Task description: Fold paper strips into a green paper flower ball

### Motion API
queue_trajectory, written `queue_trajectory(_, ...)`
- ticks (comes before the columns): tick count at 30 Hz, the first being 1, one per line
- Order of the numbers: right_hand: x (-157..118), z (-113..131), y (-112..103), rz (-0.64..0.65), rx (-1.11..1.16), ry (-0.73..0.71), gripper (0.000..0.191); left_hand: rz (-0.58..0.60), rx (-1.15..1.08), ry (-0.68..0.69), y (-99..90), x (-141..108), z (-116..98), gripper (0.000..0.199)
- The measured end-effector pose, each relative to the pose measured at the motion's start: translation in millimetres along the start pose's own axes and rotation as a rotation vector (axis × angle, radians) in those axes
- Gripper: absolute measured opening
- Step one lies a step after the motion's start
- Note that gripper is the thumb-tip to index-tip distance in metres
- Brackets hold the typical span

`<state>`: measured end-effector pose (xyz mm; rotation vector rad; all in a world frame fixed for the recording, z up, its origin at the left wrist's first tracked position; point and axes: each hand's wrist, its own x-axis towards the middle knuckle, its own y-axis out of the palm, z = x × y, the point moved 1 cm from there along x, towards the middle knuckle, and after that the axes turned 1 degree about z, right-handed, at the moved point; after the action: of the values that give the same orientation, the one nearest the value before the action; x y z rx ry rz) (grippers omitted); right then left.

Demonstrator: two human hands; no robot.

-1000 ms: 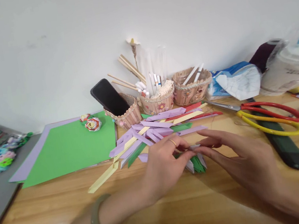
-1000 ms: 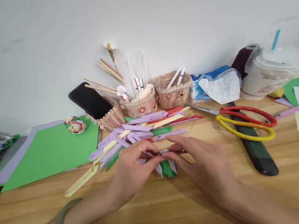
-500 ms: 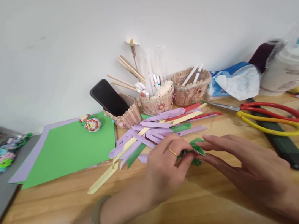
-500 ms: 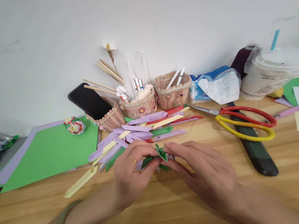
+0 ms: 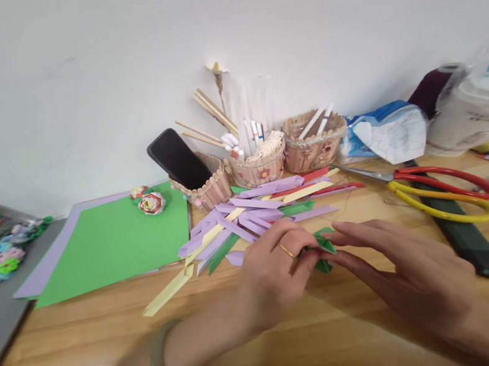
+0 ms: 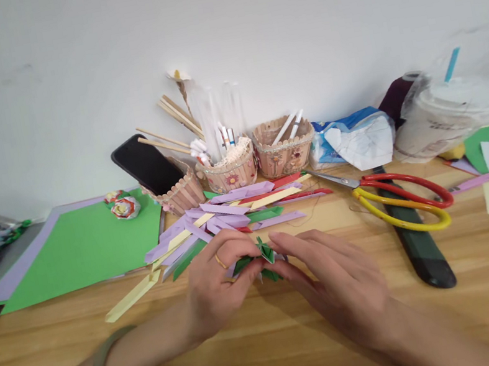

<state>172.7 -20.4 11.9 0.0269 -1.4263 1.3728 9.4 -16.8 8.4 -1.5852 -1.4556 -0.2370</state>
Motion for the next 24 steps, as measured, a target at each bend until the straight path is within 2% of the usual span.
queue_trajectory(4,0.1,-0.4,1.1,0.005,-0.031,0.007,0.031,0.039,-0.043,-0.013,-0.6,1.0,1.8,0.007)
queue_trajectory(8,0.5,-1.1,0.9,-0.007,-0.010,0.010,0.041,0.100,-0.149,-0.084,-0.7,2.9,3.4,0.006)
queue_trajectory(12,0.6,-1.3,-0.1,-0.002,-0.021,0.024,0.037,0.079,-0.168,-0.129,-1.4,3.3,3.5,0.004)
queue_trajectory(19,1.3,-0.4,-0.3,0.003,-0.005,0.057,0.031,0.077,-0.267,0.033,-0.6,4.1,2.7,0.013)
queue_trajectory(24,0.3,2.3,-1.1,-0.012,-0.002,0.096,0.035,0.032,-0.215,0.144,-0.3,2.7,5.1,0.012)
